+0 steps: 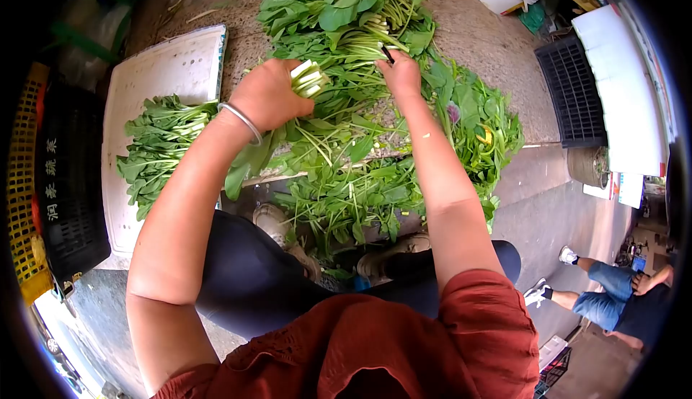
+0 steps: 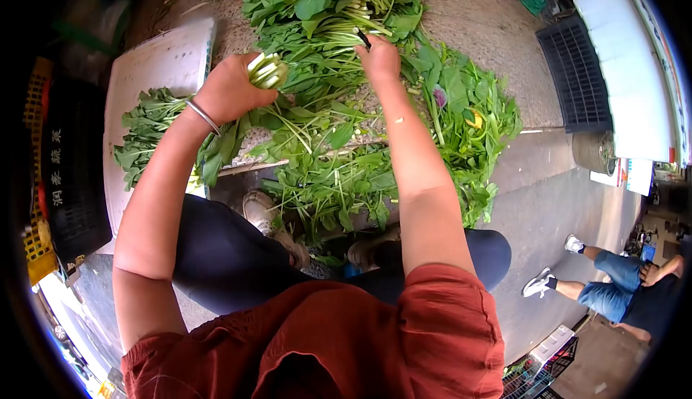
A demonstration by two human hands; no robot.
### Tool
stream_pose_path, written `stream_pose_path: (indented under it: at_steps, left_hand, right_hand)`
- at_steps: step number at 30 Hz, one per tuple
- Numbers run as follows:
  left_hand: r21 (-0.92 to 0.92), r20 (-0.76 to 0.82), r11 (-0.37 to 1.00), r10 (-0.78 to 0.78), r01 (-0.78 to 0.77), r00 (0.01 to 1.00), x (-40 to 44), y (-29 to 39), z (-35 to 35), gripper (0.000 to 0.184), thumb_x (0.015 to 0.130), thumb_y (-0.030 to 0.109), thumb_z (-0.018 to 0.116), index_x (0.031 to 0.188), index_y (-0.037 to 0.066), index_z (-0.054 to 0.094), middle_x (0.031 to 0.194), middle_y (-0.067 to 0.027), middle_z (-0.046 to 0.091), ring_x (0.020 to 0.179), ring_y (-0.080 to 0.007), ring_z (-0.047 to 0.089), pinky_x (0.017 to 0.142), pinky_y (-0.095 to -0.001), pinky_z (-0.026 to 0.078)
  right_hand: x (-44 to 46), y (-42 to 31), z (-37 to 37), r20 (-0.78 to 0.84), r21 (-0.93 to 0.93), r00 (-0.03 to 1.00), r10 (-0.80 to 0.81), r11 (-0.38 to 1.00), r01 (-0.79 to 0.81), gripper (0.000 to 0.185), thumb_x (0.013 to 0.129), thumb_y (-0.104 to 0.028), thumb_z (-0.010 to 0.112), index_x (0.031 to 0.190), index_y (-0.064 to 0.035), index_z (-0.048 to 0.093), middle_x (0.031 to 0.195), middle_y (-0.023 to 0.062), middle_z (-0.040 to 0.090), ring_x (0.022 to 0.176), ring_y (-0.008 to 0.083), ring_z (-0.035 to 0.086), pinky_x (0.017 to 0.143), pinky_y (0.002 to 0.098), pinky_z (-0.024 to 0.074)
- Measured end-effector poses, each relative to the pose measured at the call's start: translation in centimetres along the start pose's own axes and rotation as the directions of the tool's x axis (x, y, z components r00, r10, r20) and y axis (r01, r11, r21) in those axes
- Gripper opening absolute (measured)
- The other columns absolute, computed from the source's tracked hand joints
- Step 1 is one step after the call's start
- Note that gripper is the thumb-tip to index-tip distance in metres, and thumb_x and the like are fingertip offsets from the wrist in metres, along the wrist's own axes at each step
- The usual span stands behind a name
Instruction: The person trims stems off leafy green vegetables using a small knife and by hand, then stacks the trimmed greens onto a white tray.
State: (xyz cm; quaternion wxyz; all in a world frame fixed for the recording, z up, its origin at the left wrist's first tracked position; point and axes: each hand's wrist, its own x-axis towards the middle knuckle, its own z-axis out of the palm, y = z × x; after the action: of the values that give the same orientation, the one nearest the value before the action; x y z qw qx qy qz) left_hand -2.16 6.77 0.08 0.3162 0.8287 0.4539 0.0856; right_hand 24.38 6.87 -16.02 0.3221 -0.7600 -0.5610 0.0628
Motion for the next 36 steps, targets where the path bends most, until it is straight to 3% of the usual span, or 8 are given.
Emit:
stream_pose_path:
  at_steps: [4,6,12,19,23,27,29,36]
  left_hand:
    - [0.04,-0.029,0.999,-0.001,0.002,1.0,0.0,-0.3,0.2,0.037,0.059,0.024,0.067,0.087,0.001,0.061,0.073,-0.0201,0.061,0.069,-0.0334,0.06,0.068,-0.0374,0.049]
    - [0.052,-0.023,0.999,-0.003,0.004,1.0,0.1,-0.1,0.2,0.038,0.058,0.025,0.067,0.087,0.001,0.062,0.074,-0.0203,0.061,0.069,-0.0337,0.06,0.068,-0.0374,0.049]
    - [0.048,-0.026,0.999,-0.002,0.003,1.0,0.0,0.0,0.5,0.038,0.059,0.026,0.067,0.087,0.001,0.062,0.075,-0.0205,0.061,0.07,-0.0342,0.06,0.068,-0.038,0.049]
    - [0.069,-0.007,0.997,-0.046,0.046,0.999,-0.1,0.4,0.2,0.04,0.061,0.028,0.066,0.093,0.005,0.061,0.078,-0.0189,0.062,0.073,-0.0329,0.061,0.069,-0.0379,0.049]
    - [0.12,-0.012,0.989,-0.08,0.08,0.997,-0.1,0.9,0.2,0.04,0.061,0.03,0.067,0.094,0.008,0.062,0.08,-0.0158,0.063,0.075,-0.0311,0.061,0.071,-0.0374,0.049]
    - [0.071,-0.096,0.997,-0.027,0.034,0.995,-0.5,0.3,0.2,0.035,0.062,0.026,0.065,0.088,0.004,0.061,0.07,-0.0194,0.06,0.066,-0.0336,0.059,0.064,-0.037,0.047]
    - [0.155,-0.031,0.985,-0.069,0.073,0.997,-0.3,1.0,-0.1,0.038,0.062,0.028,0.066,0.095,0.009,0.062,0.081,-0.0148,0.063,0.077,-0.0303,0.061,0.073,-0.0374,0.048]
    - [-0.098,-0.145,0.994,0.04,-0.055,0.989,-0.6,1.8,0.4,0.028,0.061,0.02,0.065,0.085,0.006,0.061,0.074,-0.0163,0.062,0.071,-0.0321,0.06,0.068,-0.0368,0.048]
  right_hand:
    - [0.0,-0.2,0.2,0.121,0.23,0.985,0.125,0.962,-0.151,0.031,0.073,-0.018,0.069,0.099,-0.0052,0.061,0.075,0.0065,0.06,0.066,0.0177,0.06,0.058,0.0302,0.0464]
    - [-0.4,-0.6,0.3,0.284,0.664,0.894,0.345,0.601,-0.444,0.034,0.073,-0.016,0.069,0.102,-0.0013,0.059,0.074,0.0041,0.061,0.065,0.0113,0.06,0.052,0.0245,0.0434]
    - [-0.6,-1.9,0.3,0.34,0.749,0.834,0.434,0.411,-0.519,0.025,0.076,-0.013,0.067,0.097,-0.0033,0.059,0.082,0.0039,0.063,0.066,0.01,0.062,0.047,0.0223,0.0386]
    - [-2.2,-4.8,-2.1,0.256,0.832,0.918,0.304,0.413,-0.369,0.02,0.078,-0.01,0.064,0.097,-0.0022,0.06,0.081,0.004,0.064,0.068,0.0102,0.062,0.046,0.0182,0.0351]
    - [-4.1,-3.5,-1.6,0.257,0.776,0.86,0.441,0.437,-0.456,0.02,0.078,-0.007,0.063,0.096,-0.0001,0.06,0.08,0.0058,0.064,0.067,0.011,0.063,0.044,0.0196,0.0364]
    - [-5.1,-4.0,-3.8,0.135,0.855,0.924,0.359,0.428,-0.292,0.018,0.078,-0.008,0.064,0.094,-0.0011,0.061,0.08,0.0062,0.064,0.067,0.0112,0.062,0.044,0.018,0.0368]
    - [-5.6,-4.2,-4.7,0.109,0.844,0.912,0.394,0.448,-0.294,0.018,0.077,-0.009,0.065,0.094,-0.0014,0.061,0.079,0.0059,0.063,0.066,0.011,0.062,0.044,0.018,0.0367]
    - [-7.9,-7.9,-10.0,-0.063,0.753,0.961,0.269,0.645,-0.131,0.02,0.075,-0.01,0.068,0.093,-0.0046,0.062,0.076,0.0036,0.062,0.063,0.0082,0.059,0.045,0.0184,0.0388]
